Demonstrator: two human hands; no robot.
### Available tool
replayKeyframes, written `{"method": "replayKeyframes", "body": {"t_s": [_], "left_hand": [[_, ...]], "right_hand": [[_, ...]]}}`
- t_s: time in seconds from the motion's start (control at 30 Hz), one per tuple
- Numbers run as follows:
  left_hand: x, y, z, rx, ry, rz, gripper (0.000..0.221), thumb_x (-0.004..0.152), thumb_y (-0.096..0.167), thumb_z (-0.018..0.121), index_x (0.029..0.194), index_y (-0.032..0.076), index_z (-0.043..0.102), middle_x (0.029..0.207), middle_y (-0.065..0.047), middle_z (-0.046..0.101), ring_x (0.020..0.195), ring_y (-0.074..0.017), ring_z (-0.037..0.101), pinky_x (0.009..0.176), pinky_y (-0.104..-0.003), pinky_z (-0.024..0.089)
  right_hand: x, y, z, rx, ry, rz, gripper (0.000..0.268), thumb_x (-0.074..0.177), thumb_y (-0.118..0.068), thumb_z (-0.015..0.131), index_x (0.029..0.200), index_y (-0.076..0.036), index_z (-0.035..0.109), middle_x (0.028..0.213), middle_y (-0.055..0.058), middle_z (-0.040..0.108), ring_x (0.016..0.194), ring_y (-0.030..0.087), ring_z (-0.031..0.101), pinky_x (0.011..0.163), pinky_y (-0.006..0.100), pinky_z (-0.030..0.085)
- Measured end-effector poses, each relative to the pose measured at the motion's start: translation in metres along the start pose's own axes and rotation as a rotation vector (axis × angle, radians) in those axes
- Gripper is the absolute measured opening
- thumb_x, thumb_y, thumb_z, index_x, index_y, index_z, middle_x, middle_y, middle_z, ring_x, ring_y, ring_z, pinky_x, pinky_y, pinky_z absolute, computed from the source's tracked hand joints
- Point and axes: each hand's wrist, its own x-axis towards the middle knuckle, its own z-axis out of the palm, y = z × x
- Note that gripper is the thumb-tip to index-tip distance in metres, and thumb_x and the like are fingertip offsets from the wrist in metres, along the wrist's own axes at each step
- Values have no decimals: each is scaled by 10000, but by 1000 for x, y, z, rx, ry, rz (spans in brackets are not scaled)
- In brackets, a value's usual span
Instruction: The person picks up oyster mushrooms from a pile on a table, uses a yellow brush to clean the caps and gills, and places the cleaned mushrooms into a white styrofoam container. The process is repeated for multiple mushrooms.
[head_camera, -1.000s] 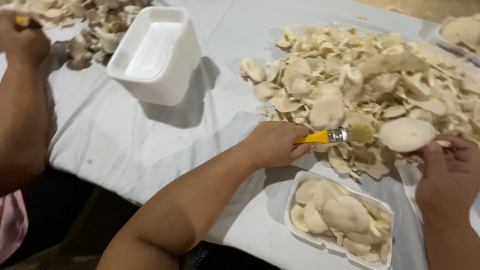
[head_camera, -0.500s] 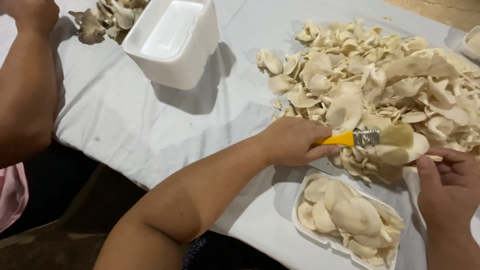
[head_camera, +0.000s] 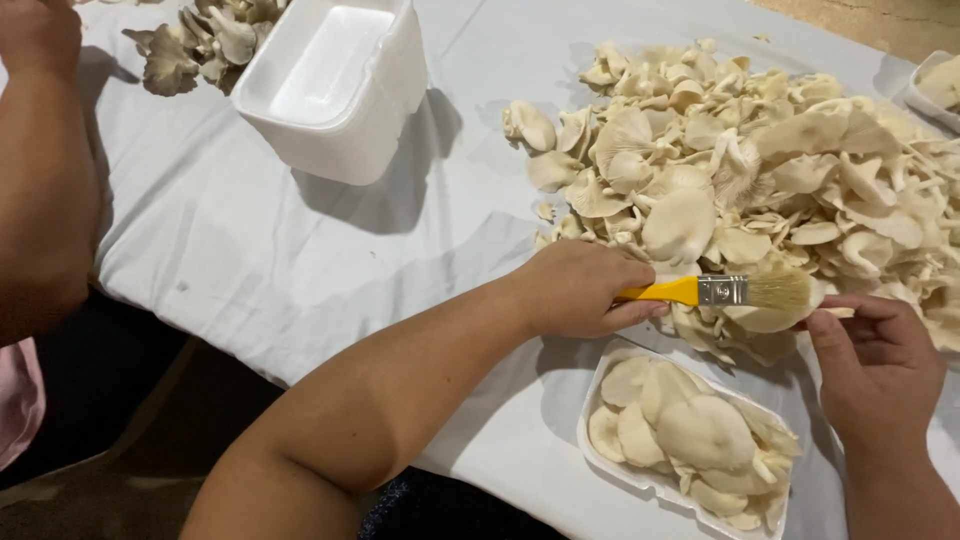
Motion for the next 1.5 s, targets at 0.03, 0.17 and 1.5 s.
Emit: {"method": "replayKeyframes", "body": {"t_s": [0.03, 0.17, 1.5], "left_hand": [[-1, 0, 0, -2, 13, 11, 462, 975, 558, 404, 902, 163, 634, 833, -29, 684, 683, -243, 634, 513, -401, 449], [1, 1, -1, 7, -31, -17, 446, 986, 532, 396, 957, 173, 659, 836, -4, 691, 693, -226, 634, 514, -391, 433], [4, -1, -9, 62, -61, -82, 432, 1029, 515, 454, 918, 129, 612, 754, -32, 644, 637, -261, 621, 517, -414, 428]], "right_hand": [[0, 0, -1, -32, 0, -19, 145, 1162, 2, 717, 1277, 13, 628, 1101, 132, 671, 935, 150, 636, 827, 257, 550], [-1, -6, 0, -50, -12, 23, 159, 1127, -51, 733, 1257, -25, 645, 1066, 88, 669, 911, 112, 601, 790, 245, 521], [16, -12, -7, 109, 46, 186, 157, 1054, -34, 714, 1193, -66, 650, 976, 25, 630, 862, 69, 552, 781, 196, 478]]}}
